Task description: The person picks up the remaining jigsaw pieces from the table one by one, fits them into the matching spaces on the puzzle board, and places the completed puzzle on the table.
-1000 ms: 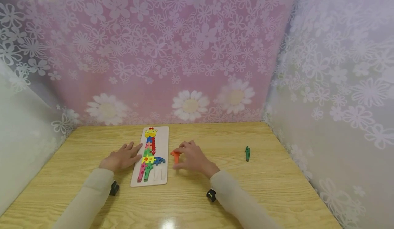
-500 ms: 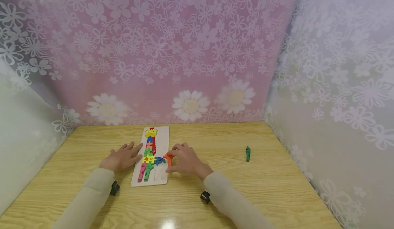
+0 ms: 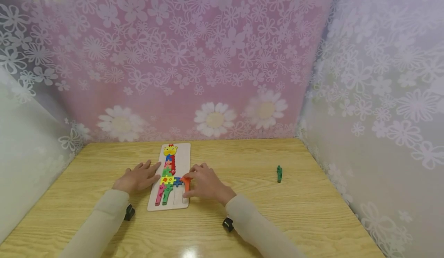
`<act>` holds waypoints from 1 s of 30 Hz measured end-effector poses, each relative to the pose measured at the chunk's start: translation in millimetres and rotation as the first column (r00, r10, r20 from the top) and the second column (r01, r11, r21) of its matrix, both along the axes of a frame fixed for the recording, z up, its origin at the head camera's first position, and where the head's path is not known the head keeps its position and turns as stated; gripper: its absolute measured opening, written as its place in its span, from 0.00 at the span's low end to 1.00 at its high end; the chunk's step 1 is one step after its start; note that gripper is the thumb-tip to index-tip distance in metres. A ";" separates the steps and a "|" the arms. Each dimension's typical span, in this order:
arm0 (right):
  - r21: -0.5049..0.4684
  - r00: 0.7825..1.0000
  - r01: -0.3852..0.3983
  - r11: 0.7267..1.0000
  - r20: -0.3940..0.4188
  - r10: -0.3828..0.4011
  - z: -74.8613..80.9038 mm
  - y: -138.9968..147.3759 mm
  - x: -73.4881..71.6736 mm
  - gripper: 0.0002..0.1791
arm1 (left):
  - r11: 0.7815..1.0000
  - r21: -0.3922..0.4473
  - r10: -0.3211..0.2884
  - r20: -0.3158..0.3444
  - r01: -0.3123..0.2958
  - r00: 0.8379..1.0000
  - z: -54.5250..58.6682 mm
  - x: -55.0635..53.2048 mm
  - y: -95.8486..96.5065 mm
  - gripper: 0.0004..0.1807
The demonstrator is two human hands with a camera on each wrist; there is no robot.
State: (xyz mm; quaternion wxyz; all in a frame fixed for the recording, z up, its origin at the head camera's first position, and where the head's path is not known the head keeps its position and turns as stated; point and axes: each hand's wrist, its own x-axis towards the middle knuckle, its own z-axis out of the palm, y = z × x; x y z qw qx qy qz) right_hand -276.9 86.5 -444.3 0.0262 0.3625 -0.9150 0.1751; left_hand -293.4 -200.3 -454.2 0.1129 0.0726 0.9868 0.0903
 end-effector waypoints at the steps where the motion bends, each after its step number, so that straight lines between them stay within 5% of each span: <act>1: 0.002 1.000 -0.002 1.000 -0.002 0.002 -0.1 -0.6 0.3 0.33 | 1.000 0.000 0.001 0.000 -0.001 1.000 -0.5 -0.1 -0.1 0.37; 30: 0.136 0.999 0.048 0.990 0.003 -0.049 -0.8 -31.5 6.9 0.34 | 0.999 0.033 -0.010 0.000 0.010 1.000 3.3 1.4 0.2 0.36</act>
